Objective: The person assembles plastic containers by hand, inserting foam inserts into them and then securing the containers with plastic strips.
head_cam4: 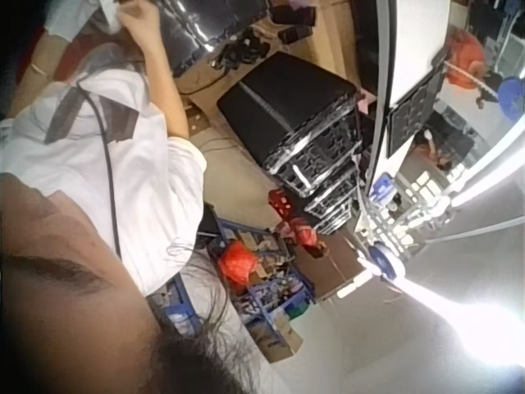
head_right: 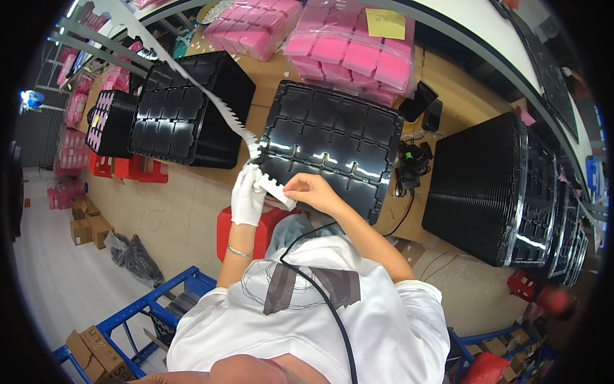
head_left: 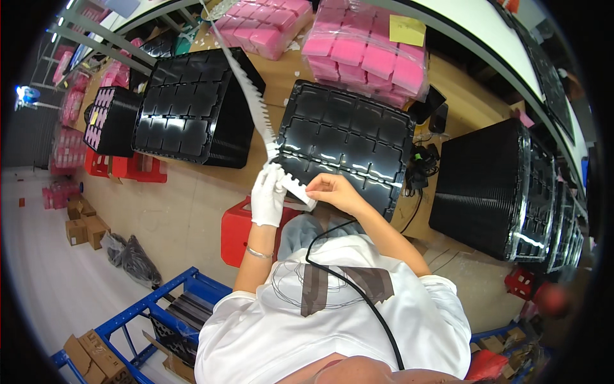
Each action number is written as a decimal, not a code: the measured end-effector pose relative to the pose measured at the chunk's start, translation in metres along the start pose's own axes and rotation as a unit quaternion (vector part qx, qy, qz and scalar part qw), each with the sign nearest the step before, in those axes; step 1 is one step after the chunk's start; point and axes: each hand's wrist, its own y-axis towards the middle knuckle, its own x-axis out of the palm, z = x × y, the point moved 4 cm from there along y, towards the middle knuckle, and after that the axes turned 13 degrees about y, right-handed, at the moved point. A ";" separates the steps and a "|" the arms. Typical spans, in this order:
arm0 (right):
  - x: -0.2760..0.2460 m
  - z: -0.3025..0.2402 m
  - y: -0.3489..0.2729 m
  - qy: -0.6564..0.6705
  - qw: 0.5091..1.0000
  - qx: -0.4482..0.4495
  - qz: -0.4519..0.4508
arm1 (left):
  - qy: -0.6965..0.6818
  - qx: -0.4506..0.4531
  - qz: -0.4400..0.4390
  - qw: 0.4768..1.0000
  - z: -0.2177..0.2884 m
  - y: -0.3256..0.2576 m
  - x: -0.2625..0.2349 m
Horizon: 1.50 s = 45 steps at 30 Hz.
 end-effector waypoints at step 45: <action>0.034 0.038 0.089 -0.461 0.861 -0.199 0.081 | 0.052 -0.004 0.054 0.997 0.026 0.017 -0.125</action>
